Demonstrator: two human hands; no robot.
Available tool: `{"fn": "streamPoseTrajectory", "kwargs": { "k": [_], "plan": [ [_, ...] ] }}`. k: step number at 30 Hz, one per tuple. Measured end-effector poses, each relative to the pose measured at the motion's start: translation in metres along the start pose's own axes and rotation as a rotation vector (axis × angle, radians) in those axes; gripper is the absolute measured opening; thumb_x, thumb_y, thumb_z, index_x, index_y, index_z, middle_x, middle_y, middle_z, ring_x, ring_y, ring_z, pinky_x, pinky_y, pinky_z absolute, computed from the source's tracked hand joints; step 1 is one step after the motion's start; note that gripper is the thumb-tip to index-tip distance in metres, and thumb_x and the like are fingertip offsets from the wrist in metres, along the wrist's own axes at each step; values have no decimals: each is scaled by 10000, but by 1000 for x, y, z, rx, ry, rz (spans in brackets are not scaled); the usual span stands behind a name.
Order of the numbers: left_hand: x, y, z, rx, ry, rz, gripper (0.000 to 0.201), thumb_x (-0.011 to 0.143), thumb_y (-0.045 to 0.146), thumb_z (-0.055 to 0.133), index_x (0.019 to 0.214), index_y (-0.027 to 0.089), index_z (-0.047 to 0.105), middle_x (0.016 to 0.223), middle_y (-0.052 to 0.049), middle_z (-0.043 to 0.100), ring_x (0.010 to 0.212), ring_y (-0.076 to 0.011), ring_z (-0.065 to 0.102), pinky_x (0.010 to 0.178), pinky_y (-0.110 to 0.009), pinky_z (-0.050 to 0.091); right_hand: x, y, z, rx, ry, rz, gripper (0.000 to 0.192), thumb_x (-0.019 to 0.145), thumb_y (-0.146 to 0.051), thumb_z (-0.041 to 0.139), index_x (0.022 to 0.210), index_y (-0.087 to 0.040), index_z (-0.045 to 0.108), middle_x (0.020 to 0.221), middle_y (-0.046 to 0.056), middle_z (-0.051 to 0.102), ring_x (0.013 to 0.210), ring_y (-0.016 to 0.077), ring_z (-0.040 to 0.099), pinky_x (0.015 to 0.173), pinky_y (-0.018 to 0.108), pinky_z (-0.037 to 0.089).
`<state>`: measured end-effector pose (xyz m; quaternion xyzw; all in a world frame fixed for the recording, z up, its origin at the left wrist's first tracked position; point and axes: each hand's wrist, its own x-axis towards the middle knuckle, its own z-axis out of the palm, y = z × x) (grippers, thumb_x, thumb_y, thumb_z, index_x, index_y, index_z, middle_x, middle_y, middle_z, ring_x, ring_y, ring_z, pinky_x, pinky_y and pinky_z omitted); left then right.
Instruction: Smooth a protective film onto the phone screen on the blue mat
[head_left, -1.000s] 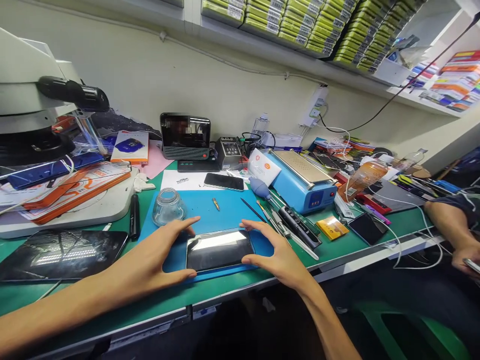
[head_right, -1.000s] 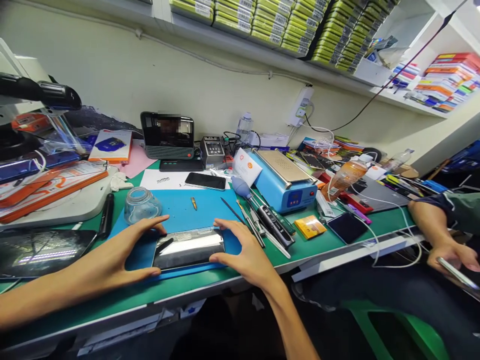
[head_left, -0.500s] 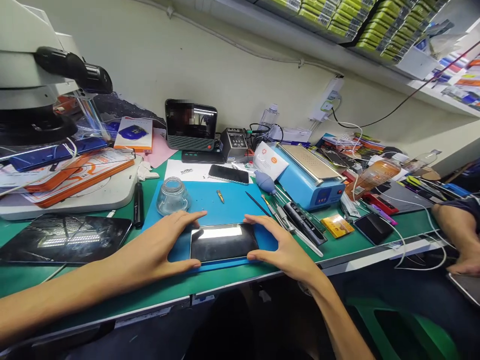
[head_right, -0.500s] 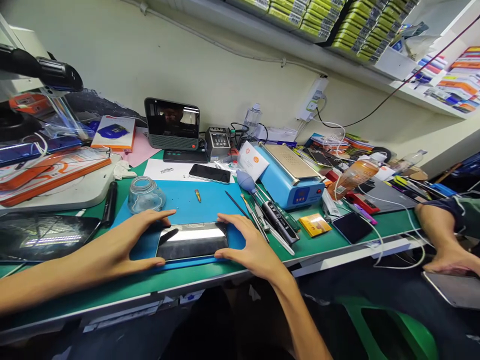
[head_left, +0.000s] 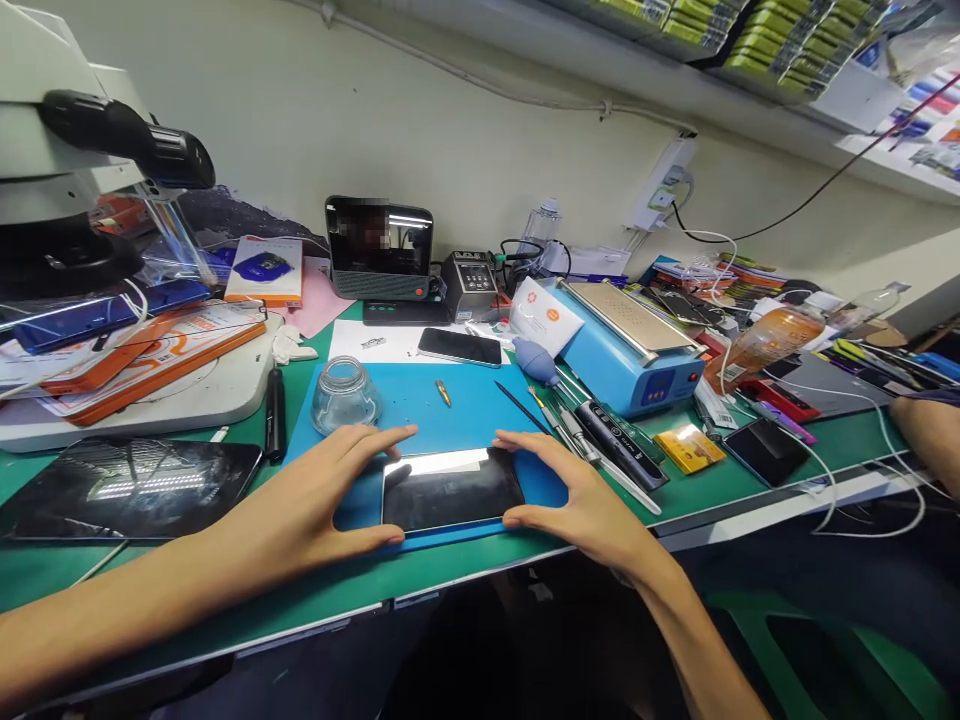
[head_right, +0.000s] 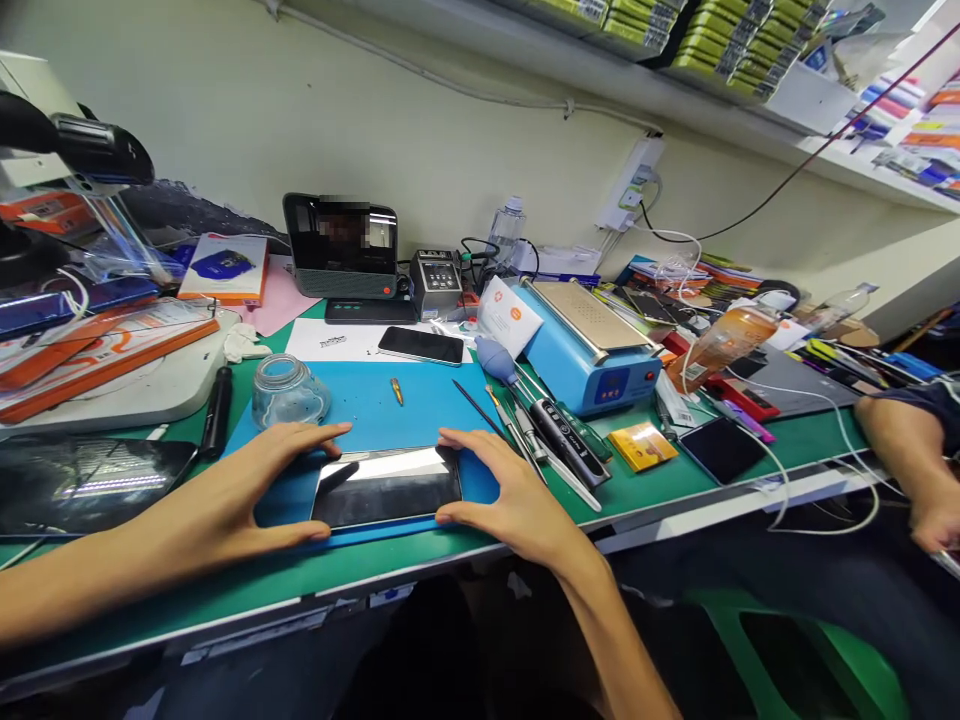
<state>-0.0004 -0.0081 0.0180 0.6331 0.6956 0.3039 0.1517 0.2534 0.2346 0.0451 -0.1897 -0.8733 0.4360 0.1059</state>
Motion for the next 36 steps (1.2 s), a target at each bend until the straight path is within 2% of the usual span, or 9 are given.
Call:
{"fn": "streamPoseTrajectory", "kwargs": {
  "k": [8, 12, 17, 20, 23, 25, 27, 31, 36],
  "plan": [
    [-2, -6, -1, 74, -17, 33, 683, 1024, 747, 579, 1606, 522, 300, 1552, 13, 480, 1411, -247, 531, 1185, -418, 486, 0, 3, -1, 3, 37, 0, 762, 783, -428, 963, 1473, -339, 653, 1452, 34, 704, 1400, 308, 631, 1282, 482, 449],
    [-1, -3, -8, 98, -38, 73, 664, 1026, 723, 611, 1590, 484, 356, 1519, 12, 512, 1374, -227, 563, 1153, -351, 497, 0, 7, 0, 20, 38, -12, 764, 784, -479, 955, 1472, -332, 659, 1448, 47, 709, 1400, 329, 634, 1288, 511, 447],
    [0, 4, -17, 45, -20, 67, 309, 1167, 413, 408, 1466, 385, 483, 1430, 43, 615, 1328, -143, 605, 1125, -244, 485, 1, 12, 0, 11, 46, -2, 754, 790, -530, 937, 1471, -357, 663, 1472, 39, 695, 1418, 347, 620, 1301, 526, 437],
    [-3, 3, -17, 69, 34, 123, 281, 1136, 200, 370, 1331, 309, 540, 1393, 28, 667, 1245, -122, 669, 1032, -212, 528, 1, 15, 0, 5, 55, 11, 752, 788, -588, 918, 1461, -353, 677, 1473, 46, 695, 1429, 374, 608, 1316, 556, 413],
    [-10, 3, -20, 193, 136, 289, 328, 1058, 47, 359, 1158, 256, 591, 1368, -5, 692, 1221, -141, 689, 967, -232, 550, -1, 18, 1, -11, 63, 25, 737, 789, -613, 908, 1450, -374, 686, 1486, 30, 689, 1456, 385, 585, 1333, 574, 383],
    [-14, 5, -24, 273, 209, 392, 326, 1023, 31, 379, 1109, 241, 613, 1194, -32, 727, 1146, -173, 695, 915, -278, 559, -1, 20, 1, -15, 63, 38, 735, 786, -626, 904, 1449, -395, 684, 1496, 18, 681, 1472, 388, 570, 1339, 587, 370],
    [-15, 7, -29, 354, 230, 452, 336, 997, 48, 414, 1165, 236, 636, 1027, -53, 701, 1004, -200, 671, 823, -319, 547, -1, 21, 1, -10, 65, 49, 739, 785, -642, 897, 1452, -407, 680, 1507, 15, 673, 1479, 393, 563, 1340, 601, 363],
    [-13, 5, -29, 415, 175, 448, 410, 969, 47, 429, 1235, 262, 655, 974, -39, 688, 824, -183, 609, 665, -330, 460, -1, 20, 1, -23, 67, 69, 749, 788, -668, 881, 1453, -385, 688, 1517, 35, 665, 1490, 417, 547, 1331, 633, 360],
    [-10, -3, -20, 396, 184, 467, 409, 969, 53, 425, 1235, 250, 666, 911, -20, 697, 751, -179, 618, 614, -359, 424, -1, 17, 2, -39, 78, 73, 730, 790, -645, 887, 1439, -365, 702, 1520, 51, 663, 1489, 420, 547, 1318, 637, 380]
  ]
}}
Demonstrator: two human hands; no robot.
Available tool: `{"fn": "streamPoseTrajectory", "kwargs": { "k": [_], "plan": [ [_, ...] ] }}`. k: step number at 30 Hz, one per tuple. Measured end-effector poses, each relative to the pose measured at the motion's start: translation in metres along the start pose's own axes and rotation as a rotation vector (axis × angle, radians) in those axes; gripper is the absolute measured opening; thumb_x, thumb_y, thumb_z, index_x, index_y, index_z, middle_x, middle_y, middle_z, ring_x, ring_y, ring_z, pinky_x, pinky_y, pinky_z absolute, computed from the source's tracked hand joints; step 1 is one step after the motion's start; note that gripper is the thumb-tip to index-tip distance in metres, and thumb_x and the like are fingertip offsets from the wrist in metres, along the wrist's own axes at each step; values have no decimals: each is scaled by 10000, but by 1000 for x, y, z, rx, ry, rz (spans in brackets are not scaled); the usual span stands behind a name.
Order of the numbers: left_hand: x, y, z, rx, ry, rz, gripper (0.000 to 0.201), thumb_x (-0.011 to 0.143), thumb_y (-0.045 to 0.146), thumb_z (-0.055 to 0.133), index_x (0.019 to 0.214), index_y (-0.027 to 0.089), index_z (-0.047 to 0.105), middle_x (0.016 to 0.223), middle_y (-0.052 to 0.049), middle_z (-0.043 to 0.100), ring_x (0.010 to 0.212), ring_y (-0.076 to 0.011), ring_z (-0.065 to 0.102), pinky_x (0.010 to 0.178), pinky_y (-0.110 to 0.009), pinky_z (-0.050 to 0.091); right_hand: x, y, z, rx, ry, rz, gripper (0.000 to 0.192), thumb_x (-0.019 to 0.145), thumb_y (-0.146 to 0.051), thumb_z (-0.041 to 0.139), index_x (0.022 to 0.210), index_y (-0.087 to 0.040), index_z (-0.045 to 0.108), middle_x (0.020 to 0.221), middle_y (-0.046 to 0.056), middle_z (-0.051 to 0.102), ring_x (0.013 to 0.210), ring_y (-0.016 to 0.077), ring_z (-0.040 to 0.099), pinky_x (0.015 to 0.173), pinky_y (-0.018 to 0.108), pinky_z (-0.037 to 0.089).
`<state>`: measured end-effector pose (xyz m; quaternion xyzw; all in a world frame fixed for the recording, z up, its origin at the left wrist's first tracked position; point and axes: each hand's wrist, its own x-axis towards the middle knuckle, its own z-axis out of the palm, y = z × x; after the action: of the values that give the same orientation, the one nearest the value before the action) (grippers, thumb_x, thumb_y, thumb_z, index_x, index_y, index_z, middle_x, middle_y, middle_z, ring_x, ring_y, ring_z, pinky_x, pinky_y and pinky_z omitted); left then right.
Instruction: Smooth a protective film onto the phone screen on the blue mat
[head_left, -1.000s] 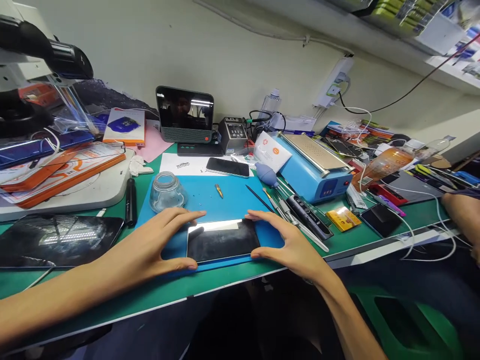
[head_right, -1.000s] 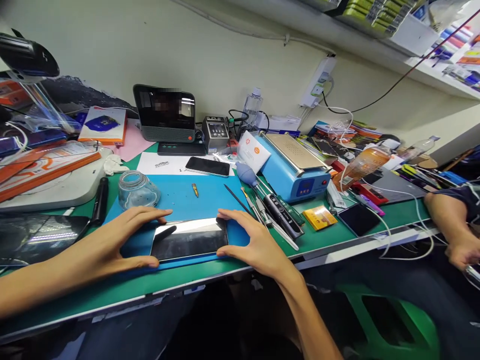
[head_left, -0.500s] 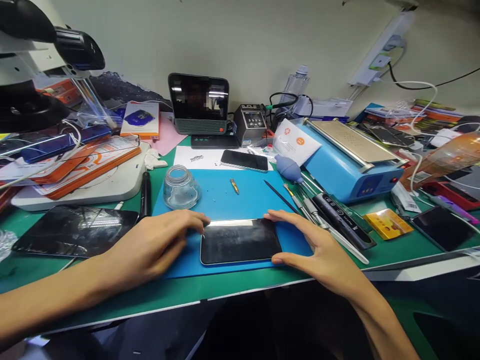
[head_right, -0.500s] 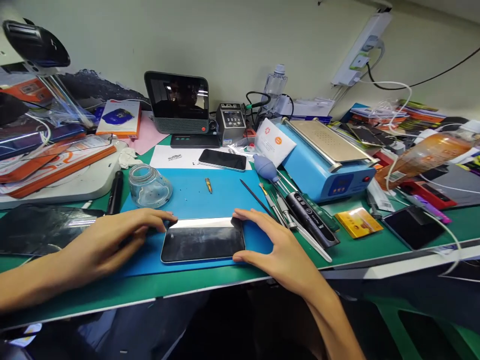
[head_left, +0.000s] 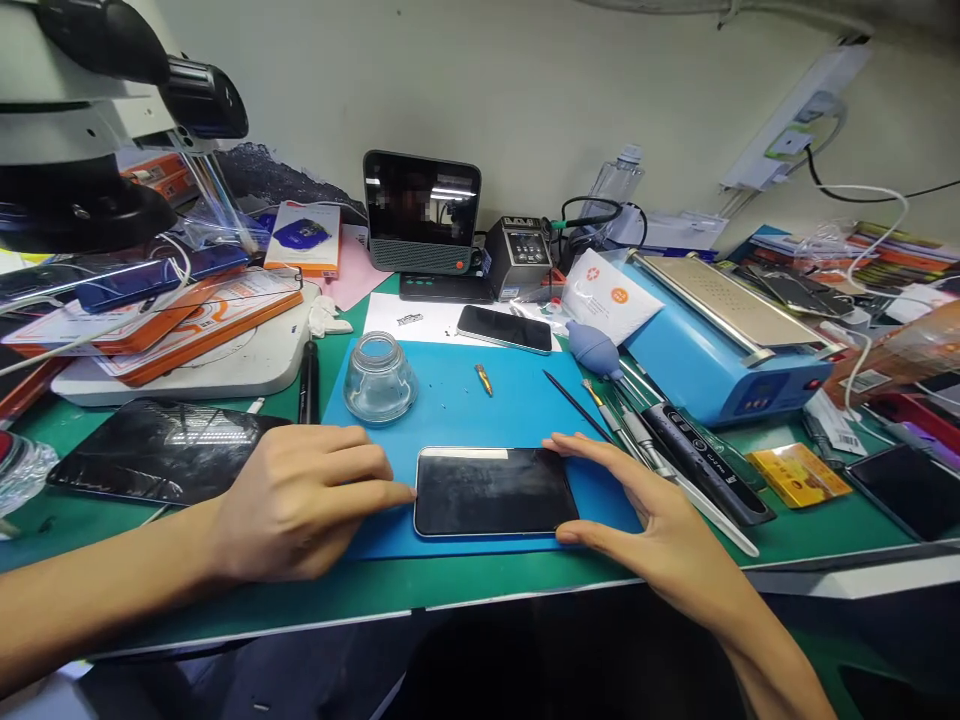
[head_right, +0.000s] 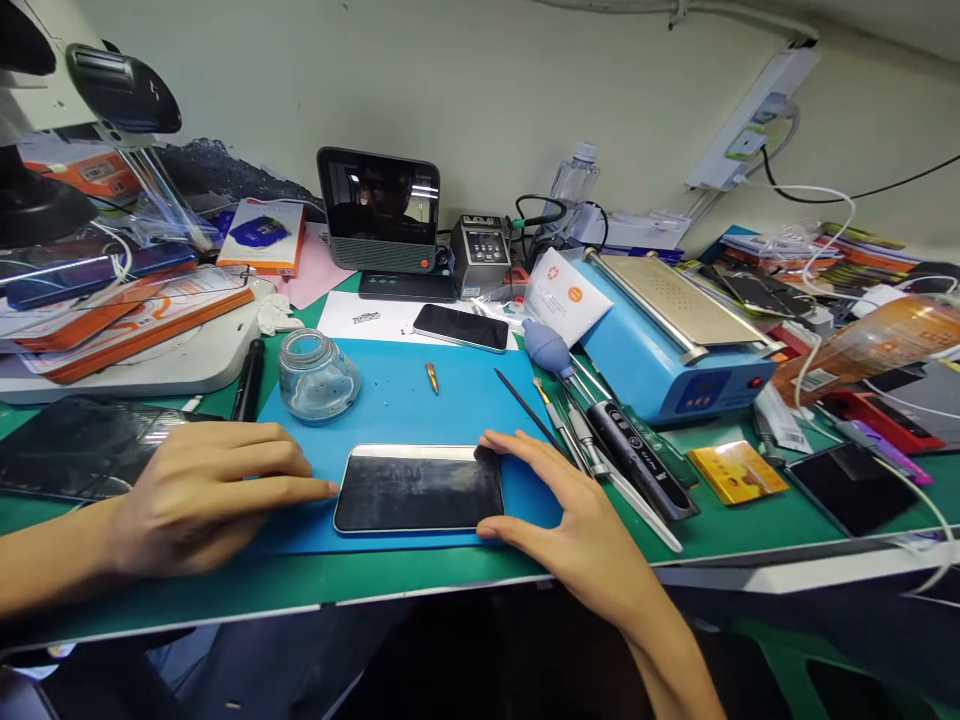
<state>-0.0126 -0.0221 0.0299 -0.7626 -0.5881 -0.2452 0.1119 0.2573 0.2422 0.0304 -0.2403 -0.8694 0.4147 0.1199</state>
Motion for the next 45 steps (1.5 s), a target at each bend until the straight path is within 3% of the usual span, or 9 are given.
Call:
{"fn": "streamPoseTrajectory", "kwargs": {
  "k": [10, 18, 33, 39, 45],
  "plan": [
    [-5, -1, 9, -9, 5, -1, 401, 988, 47, 404, 1245, 225, 655, 962, -29, 730, 830, -194, 668, 670, -360, 470, 0, 0, -1, -2, -10, 48, 711, 790, -602, 889, 1444, -404, 691, 1563, 25, 627, 1546, 415, 477, 1334, 665, 323],
    [9, 5, -2, 131, 3, 65, 400, 987, 39, 433, 1279, 200, 654, 944, -6, 750, 740, -175, 679, 571, -334, 484, -1, -3, -1, 37, -24, 65, 701, 799, -573, 892, 1447, -401, 686, 1564, 20, 624, 1554, 391, 468, 1351, 633, 309],
    [6, 4, 3, 96, 68, 57, 356, 1076, 82, 406, 1281, 184, 678, 1168, 9, 775, 932, -163, 731, 757, -308, 580, -2, -7, -1, 48, -29, 77, 671, 825, -540, 881, 1451, -431, 666, 1567, -17, 620, 1559, 336, 463, 1357, 583, 310],
    [10, 6, 1, 87, 49, 57, 375, 1062, 61, 392, 1247, 196, 689, 1129, 0, 770, 906, -157, 729, 713, -286, 571, -3, -8, -1, 62, -29, 103, 683, 811, -527, 886, 1450, -421, 671, 1572, -12, 615, 1566, 338, 449, 1366, 584, 281],
    [8, 7, 3, 85, 61, 10, 413, 1050, 44, 389, 1212, 242, 714, 1051, -23, 735, 753, -151, 683, 595, -287, 502, -4, -12, -1, 64, -31, 102, 659, 795, -499, 903, 1416, -419, 700, 1551, -9, 632, 1555, 346, 461, 1356, 587, 296]
  ]
}}
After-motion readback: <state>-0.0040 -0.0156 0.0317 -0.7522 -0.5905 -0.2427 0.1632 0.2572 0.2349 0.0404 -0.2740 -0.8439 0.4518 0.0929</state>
